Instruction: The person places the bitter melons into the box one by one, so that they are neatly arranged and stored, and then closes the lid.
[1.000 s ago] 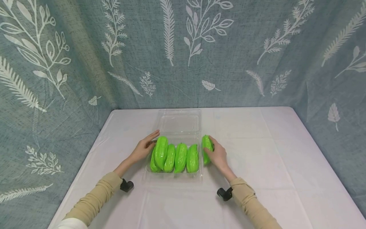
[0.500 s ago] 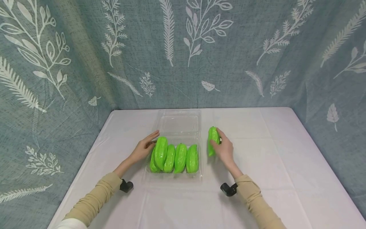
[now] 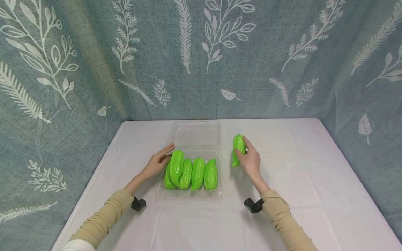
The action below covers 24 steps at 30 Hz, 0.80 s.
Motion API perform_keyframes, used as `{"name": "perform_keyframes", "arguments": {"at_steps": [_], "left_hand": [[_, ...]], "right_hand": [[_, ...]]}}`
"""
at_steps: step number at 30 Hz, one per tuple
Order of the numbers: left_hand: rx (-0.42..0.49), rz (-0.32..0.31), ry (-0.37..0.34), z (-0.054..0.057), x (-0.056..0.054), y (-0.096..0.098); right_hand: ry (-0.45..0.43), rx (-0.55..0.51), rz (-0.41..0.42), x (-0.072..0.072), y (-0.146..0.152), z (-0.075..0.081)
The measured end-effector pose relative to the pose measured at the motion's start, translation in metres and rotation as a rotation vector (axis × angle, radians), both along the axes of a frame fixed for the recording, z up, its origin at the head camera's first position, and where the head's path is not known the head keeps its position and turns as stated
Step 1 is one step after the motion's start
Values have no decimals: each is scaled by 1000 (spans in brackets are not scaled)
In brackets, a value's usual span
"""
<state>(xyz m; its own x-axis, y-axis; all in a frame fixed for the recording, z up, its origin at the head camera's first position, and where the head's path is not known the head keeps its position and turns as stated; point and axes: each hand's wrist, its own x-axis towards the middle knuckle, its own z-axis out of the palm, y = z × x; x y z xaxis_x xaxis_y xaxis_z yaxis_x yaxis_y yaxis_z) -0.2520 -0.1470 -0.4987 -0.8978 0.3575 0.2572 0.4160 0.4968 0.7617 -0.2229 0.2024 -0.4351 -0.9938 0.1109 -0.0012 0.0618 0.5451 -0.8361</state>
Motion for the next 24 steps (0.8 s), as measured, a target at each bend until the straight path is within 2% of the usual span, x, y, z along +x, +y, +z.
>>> {"name": "perform_keyframes", "arguments": {"at_steps": [5, 12, 14, 24], "left_hand": [[1, 15, 9, 3, 3, 3], [-17, 10, -1, 31, 18, 11], [-19, 5, -1, 35, 21, 11], [-2, -3, -8, 37, 22, 11]], "right_hand": [[-6, -14, 4, 0, -4, 1], [18, -25, 16, -1, -11, 1], [31, -32, 19, 0, -13, 1], [56, -62, 59, 4, -26, 5]]}}
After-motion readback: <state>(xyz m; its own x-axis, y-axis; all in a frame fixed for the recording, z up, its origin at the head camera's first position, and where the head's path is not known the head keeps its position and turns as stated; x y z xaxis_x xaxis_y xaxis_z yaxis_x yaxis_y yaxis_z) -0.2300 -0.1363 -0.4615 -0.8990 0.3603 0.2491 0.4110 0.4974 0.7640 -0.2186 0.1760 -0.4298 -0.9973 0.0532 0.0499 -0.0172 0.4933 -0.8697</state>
